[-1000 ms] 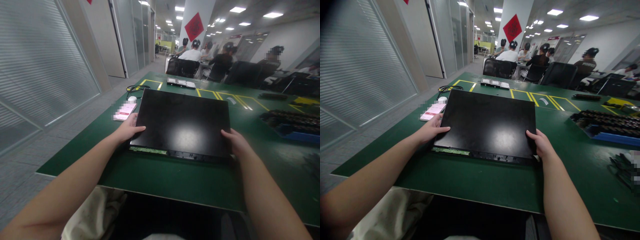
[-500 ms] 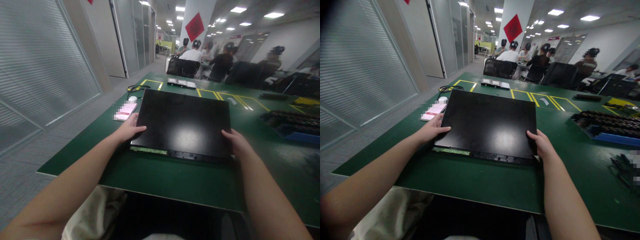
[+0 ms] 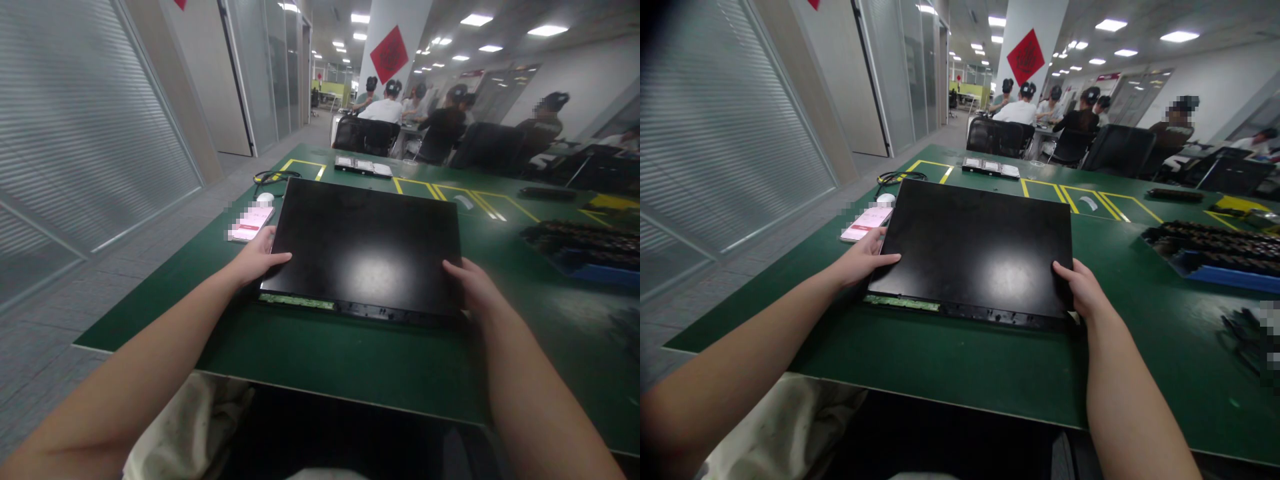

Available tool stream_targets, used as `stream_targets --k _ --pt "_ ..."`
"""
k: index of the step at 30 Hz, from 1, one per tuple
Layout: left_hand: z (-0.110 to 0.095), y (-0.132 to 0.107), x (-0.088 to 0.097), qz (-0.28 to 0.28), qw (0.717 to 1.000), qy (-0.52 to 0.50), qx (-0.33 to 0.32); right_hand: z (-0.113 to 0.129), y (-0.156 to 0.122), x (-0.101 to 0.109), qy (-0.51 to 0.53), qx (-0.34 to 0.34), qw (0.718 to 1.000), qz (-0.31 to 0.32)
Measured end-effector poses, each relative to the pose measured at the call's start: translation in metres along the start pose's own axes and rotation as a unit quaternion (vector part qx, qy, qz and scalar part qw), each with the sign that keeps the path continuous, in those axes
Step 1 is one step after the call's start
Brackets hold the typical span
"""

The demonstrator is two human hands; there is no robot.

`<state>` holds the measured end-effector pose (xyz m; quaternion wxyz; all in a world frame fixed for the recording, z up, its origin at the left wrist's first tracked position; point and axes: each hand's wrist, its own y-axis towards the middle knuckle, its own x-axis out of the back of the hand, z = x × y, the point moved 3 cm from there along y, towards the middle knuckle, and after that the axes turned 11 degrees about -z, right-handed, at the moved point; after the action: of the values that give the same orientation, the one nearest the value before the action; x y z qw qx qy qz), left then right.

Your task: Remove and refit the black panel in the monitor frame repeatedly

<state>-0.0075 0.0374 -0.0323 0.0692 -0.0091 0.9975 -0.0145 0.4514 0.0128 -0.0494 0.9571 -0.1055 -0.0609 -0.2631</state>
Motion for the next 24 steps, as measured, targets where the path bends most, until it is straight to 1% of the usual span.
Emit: stream_targets --k 7,12,14,18,24 --pt "0.002 0.001 0.002 0.001 1.0 0.011 0.004 0.002 0.0 0.001 0.038 0.004 0.999 -0.011" --pt "0.002 0.001 0.002 0.0 1.0 0.013 0.002 0.004 0.001 0.002 0.036 0.025 0.998 -0.035" --pt "0.002 0.001 0.002 -0.002 1.0 0.011 0.001 0.004 0.001 0.002 0.031 0.033 0.998 -0.033" --pt "0.002 0.001 0.001 0.0 1.0 0.008 -0.004 0.007 -0.002 0.003 0.003 0.063 0.997 -0.034" --pt "-0.001 0.0 0.0 -0.001 1.0 0.012 -0.016 0.016 -0.01 0.003 -0.04 0.12 0.99 -0.062"
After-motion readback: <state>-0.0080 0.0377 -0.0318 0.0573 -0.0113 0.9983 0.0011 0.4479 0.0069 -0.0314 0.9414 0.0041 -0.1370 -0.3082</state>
